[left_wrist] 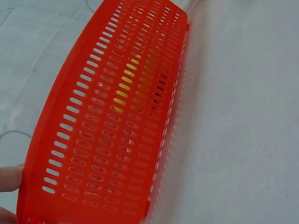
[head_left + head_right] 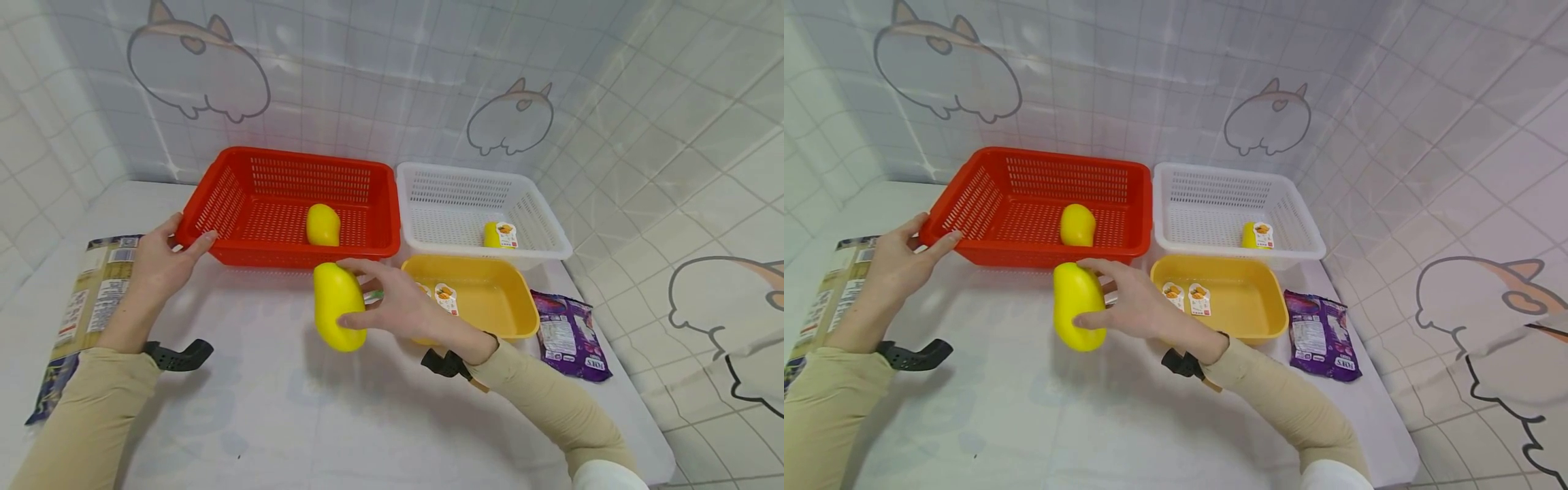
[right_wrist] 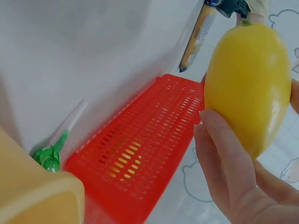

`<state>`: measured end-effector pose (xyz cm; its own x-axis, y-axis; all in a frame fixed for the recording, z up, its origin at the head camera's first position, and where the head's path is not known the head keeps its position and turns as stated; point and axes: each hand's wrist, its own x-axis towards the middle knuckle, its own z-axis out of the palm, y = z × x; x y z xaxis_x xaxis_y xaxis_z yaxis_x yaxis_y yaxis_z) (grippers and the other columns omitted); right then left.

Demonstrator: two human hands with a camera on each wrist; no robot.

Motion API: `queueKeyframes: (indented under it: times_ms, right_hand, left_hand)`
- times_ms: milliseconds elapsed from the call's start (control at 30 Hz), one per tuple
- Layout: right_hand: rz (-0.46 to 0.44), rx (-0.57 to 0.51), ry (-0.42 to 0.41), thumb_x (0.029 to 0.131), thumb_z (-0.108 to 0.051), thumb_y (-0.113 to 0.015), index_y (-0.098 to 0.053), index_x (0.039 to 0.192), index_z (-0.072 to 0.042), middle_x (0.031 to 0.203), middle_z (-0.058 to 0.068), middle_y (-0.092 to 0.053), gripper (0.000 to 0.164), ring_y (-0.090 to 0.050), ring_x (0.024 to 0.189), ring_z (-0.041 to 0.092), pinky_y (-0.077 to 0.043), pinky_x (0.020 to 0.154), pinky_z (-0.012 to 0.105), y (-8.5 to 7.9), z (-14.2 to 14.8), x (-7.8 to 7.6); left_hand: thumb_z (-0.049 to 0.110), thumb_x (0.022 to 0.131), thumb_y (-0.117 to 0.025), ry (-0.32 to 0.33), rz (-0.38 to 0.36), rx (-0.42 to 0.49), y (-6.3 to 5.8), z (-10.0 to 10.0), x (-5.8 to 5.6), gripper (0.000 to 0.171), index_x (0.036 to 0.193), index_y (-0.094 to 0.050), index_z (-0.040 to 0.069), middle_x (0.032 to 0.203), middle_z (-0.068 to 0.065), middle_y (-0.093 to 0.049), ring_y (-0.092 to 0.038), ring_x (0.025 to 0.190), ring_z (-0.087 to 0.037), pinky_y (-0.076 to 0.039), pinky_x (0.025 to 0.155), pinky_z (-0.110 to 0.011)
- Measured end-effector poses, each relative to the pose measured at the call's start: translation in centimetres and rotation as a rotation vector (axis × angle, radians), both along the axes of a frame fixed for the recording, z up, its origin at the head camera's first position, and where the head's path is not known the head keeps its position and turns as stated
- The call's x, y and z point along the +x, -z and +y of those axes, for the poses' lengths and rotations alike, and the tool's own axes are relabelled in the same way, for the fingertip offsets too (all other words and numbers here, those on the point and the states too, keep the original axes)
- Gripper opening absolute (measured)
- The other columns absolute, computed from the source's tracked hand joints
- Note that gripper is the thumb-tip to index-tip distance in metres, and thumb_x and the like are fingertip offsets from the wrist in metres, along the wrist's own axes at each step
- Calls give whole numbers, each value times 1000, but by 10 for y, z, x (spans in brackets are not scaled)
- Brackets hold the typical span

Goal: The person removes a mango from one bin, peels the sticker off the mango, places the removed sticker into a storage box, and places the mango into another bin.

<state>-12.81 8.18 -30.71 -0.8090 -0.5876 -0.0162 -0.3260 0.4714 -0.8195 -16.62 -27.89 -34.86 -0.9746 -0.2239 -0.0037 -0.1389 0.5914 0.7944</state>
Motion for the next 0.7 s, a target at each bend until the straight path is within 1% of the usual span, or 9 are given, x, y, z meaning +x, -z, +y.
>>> queueKeyframes:
  times_ms: [233, 433, 567, 700]
  right_hand:
    - [25, 24, 1, 81, -23, -84, -49, 146, -23, 128, -3, -59, 74, -61, 106, 19, -58, 84, 26, -8, -2, -6]
    - [-24, -21, -11, 82, -18, -83, -47, 147, -21, 130, -1, -58, 74, -68, 100, 19, -61, 81, 29, -17, -1, -11]
    - [-43, -47, -29, 83, -17, -83, -47, 147, -20, 131, 1, -57, 74, -69, 102, 21, -61, 81, 30, -23, -2, -16]
    - [-5, -37, -31, 83, -18, -83, -47, 146, -19, 132, 2, -58, 72, -68, 104, 22, -61, 82, 29, -28, -2, -22]
  left_hand:
    - [56, 99, -45, 3, 2, 8, 1, -1, 0, 91, 159, 1, 6, 164, -26, -14, -28, 144, -50, -38, 106, -65]
    - [57, 99, -45, 9, -3, 17, 1, -2, 0, 92, 159, 1, 6, 164, -26, -12, -26, 145, -49, -37, 107, -65]
    - [57, 99, -45, 16, -2, 23, 1, -3, 1, 92, 159, 2, 6, 164, -25, -10, -24, 146, -49, -36, 108, -65]
    - [56, 99, -45, 13, -2, 20, 1, -2, 0, 91, 159, 2, 7, 165, -24, -10, -23, 146, -49, -36, 108, -65]
